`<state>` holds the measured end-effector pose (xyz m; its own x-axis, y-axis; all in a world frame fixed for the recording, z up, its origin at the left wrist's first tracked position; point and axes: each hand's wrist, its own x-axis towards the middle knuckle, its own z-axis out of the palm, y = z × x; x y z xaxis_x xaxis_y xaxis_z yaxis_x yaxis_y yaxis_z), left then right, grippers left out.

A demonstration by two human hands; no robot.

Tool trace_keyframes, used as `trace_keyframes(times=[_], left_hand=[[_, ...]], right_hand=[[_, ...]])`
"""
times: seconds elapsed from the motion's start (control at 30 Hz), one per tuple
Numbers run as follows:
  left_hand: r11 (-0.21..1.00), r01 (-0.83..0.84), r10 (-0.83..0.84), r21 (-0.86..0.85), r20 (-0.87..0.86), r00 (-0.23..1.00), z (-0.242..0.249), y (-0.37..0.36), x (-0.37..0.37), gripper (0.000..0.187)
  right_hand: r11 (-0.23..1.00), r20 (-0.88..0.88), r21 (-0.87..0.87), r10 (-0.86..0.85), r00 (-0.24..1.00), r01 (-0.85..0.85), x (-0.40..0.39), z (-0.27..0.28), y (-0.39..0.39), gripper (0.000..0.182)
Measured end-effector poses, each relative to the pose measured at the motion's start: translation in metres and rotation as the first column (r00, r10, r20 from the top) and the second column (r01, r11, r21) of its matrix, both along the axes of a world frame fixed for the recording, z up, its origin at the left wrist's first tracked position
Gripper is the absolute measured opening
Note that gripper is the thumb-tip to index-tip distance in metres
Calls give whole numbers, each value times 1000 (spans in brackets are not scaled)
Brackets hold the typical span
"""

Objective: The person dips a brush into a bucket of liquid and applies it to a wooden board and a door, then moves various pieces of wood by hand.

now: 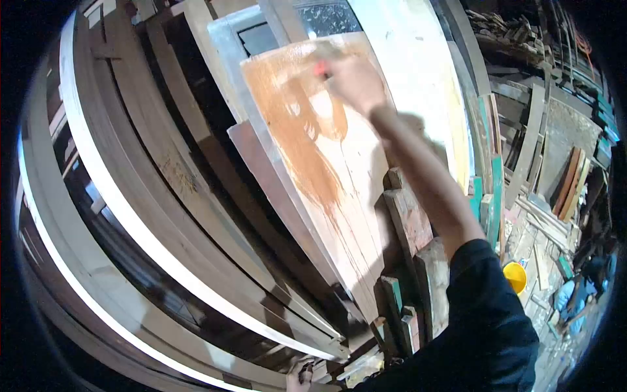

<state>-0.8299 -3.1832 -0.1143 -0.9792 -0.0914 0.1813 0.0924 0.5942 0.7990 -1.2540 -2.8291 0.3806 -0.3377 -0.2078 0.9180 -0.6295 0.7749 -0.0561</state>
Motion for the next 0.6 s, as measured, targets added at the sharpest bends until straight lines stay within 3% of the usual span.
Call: trace_keyframes(times=[0.03, 0.07, 0.1, 0.17, 0.23, 0.27, 0.37, 0.43, 0.5, 0.53, 0.57, 0.6], left_hand=[[999, 18, -20, -27, -64, 998, 16, 8, -8, 26], [1000, 7, -8, 4, 35, 999, 32, 16, -15, 26], [999, 1, -3, 51, 50, 999, -17, -6, -17, 27], [999, 26, -31, -39, -126, 992, -6, -1, -30, 26], [995, 26, -37, -93, -124, 992, 55, 21, -43, 24], [993, 25, -40, -118, -127, 991, 73, 29, -46, 24], [996, 11, -22, -85, -140, 990, 64, 22, -49, 21], [998, -6, -2, -69, -119, 993, 59, 20, -45, 20], [995, -13, -3, -104, -153, 988, 60, 25, -42, 19], [1000, -21, 21, -2, -86, 996, 63, 30, -38, 20], [1000, -25, 26, 10, -75, 997, 64, 34, -38, 20], [999, -30, 32, 23, -62, 998, 63, 36, -36, 20]], right_hand=[[998, -84, 15, 62, 995, -61, 15, 2, -25, 34], [992, -162, 34, 124, 979, -120, 28, 2, -47, 33], [978, -319, 82, 208, 925, -191, 37, 0, -60, 30], [958, -327, 57, 283, 902, -280, 41, 4, -80, 26], [887, -333, -70, 410, 849, -456, 44, 6, -81, 25], [795, 113, -355, 559, 821, -492, 63, 11, -62, 31], [846, 198, -418, 441, 875, -332, 26, 14, -7, 31], [757, -124, -369, 535, 836, -539, -19, 2, 29, 32], [775, -126, -416, 468, 875, -475, -30, 7, 61, 32], [782, -118, -442, 435, 892, -440, -34, 5, 73, 32], [895, -191, -358, 209, 959, -267, -27, 7, 83, 31], [937, -178, -305, 120, 977, -171, -21, 7, 88, 28]])
